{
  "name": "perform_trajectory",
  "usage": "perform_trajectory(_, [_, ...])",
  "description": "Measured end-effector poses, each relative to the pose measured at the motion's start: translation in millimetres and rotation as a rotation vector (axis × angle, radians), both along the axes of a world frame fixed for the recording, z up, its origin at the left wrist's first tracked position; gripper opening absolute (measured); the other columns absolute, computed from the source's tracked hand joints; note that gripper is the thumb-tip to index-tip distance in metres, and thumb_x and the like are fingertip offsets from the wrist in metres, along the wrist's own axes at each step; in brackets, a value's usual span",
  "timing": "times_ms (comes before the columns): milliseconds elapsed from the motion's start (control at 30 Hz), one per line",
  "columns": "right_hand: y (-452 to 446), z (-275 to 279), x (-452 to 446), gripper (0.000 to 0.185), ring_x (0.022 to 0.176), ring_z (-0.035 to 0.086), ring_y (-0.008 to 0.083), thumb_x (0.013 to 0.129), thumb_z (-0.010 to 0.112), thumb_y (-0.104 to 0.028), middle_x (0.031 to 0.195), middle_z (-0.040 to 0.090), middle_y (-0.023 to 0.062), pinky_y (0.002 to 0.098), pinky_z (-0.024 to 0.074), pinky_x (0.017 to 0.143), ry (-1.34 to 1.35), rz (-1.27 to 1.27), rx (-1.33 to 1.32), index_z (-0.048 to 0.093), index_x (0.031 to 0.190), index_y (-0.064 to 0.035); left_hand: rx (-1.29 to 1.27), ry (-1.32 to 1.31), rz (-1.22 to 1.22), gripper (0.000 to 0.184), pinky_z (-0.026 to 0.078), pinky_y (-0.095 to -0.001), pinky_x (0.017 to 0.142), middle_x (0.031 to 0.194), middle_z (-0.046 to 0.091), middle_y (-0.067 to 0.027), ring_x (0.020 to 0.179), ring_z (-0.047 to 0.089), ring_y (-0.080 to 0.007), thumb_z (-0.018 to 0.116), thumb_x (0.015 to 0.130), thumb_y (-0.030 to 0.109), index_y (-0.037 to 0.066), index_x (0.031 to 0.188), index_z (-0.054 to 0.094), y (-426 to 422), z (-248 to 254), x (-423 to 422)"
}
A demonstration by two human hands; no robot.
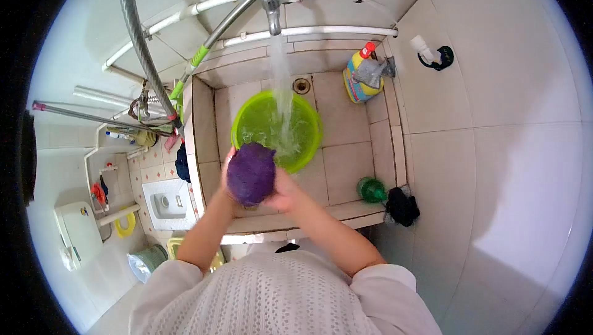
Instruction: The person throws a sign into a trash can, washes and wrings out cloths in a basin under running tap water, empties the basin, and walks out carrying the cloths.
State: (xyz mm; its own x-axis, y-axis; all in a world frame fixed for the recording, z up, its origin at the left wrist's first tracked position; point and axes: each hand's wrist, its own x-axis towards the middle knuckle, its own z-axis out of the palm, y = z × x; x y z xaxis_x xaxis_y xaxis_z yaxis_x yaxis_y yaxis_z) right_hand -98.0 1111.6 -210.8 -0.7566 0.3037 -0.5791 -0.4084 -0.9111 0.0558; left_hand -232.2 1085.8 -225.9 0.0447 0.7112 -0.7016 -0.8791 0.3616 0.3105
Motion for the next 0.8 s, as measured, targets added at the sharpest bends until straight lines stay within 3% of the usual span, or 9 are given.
perform_trajectory(100, [-3.8,-1.6,-1.5,0.050,0.108,0.050,0.0208,0.088,0.041,-0.046,0.121,0.050,0.0077,0.0407,0.0394,0.094,0.057,-0.005,-0.030,0.045,0.122,-0.0102,0.465,-0.360,0.110,0.057,0.036,-0.0426,0.095,0.118,0.050,-0.0173,0.106,0.049,-0.0296,0.049,0.083,0.045,0.002,0.120,0.044,5.4,9.4,15.0])
perform_trajectory(233, [-12.4,-27.2,36.3,0.059,0.115,0.044,0.0233,0.084,0.043,-0.053,0.127,0.043,0.0101,0.0444,0.0339,0.098,0.272,0.040,-0.040,0.040,0.125,-0.0110,0.457,-0.012,0.130,0.051,0.045,-0.0366,0.083,0.102,0.056,-0.0142,0.093,0.055,-0.0253,0.049,0.084,0.042,0.002,0.116,0.045,8.0,2.6,-17.0])
perform_trajectory(333, [-17.6,-14.3,45.9,0.062,0.113,0.045,0.0234,0.081,0.048,-0.053,0.126,0.044,0.0109,0.0441,0.0326,0.098,0.617,0.080,-0.054,0.042,0.123,-0.0078,0.569,0.706,-0.221,0.052,0.043,-0.0308,0.077,0.092,0.054,-0.0097,0.086,0.054,-0.0202,0.071,0.064,0.044,0.005,0.095,0.055,3.8,33.7,-18.0])
perform_trajectory(400, [-14.0,19.2,21.0,0.061,0.109,0.048,0.0240,0.080,0.052,-0.052,0.123,0.047,0.0128,0.0426,0.0349,0.097,0.350,-0.029,-0.128,0.044,0.121,-0.0073,0.733,0.992,-0.299,0.058,0.041,-0.0313,0.076,0.094,0.053,-0.0101,0.088,0.052,-0.0214,0.082,0.048,0.042,0.004,0.084,0.057,-0.8,54.1,-1.7])
perform_trajectory(500, [6.9,5.2,-7.5,0.053,0.102,0.051,0.0237,0.080,0.054,-0.045,0.120,0.049,0.0147,0.0392,0.0381,0.094,0.105,-0.136,-0.062,0.047,0.117,-0.0077,1.010,1.151,-0.191,0.054,0.038,-0.0421,0.087,0.090,0.050,-0.0085,0.093,0.049,-0.0271,0.080,0.053,0.044,0.007,0.081,0.053,-17.0,77.7,9.7])
perform_trajectory(567, [21.6,60.0,-13.5,0.028,0.088,0.056,0.0201,0.073,0.059,-0.013,0.098,0.058,0.0093,0.0341,0.0452,0.083,0.207,-0.323,0.047,0.054,0.100,-0.0104,0.734,0.800,0.206,0.055,0.036,-0.0454,0.091,0.084,0.047,-0.0051,0.095,0.049,-0.0283,0.076,0.058,0.048,0.010,0.086,0.048,-23.9,75.9,11.4])
perform_trajectory(633, [27.2,81.7,-14.8,0.042,0.093,0.055,0.0193,0.070,0.057,-0.010,0.100,0.057,0.0092,0.0325,0.0404,0.090,0.063,-0.392,0.606,0.052,0.111,-0.0059,0.525,0.499,0.353,0.048,0.037,-0.0394,0.092,0.089,0.048,-0.0029,0.097,0.049,-0.0194,0.052,0.080,0.053,0.010,0.102,0.046,-17.7,90.6,7.0])
perform_trajectory(700, [38.3,96.6,-8.7,0.038,0.092,0.054,0.0167,0.067,0.055,-0.003,0.093,0.057,0.0048,0.0311,0.0408,0.087,-0.150,-0.227,1.291,0.055,0.105,-0.0060,0.184,0.303,0.241,0.046,0.043,-0.0385,0.086,0.095,0.053,-0.0048,0.090,0.053,-0.0197,0.045,0.085,0.051,0.009,0.103,0.048,-3.2,93.3,-1.4])
perform_trajectory(800, [36.0,100.9,-10.7,0.023,0.084,0.055,0.0194,0.063,0.060,-0.006,0.081,0.057,0.0023,0.0339,0.0432,0.079,-0.136,-0.127,2.062,0.059,0.086,-0.0079,0.147,-0.068,-0.304,0.029,0.044,-0.0321,0.068,0.074,0.054,-0.0050,0.072,0.054,-0.0182,0.050,0.085,0.039,0.010,0.084,0.052,19.2,60.2,-32.8])
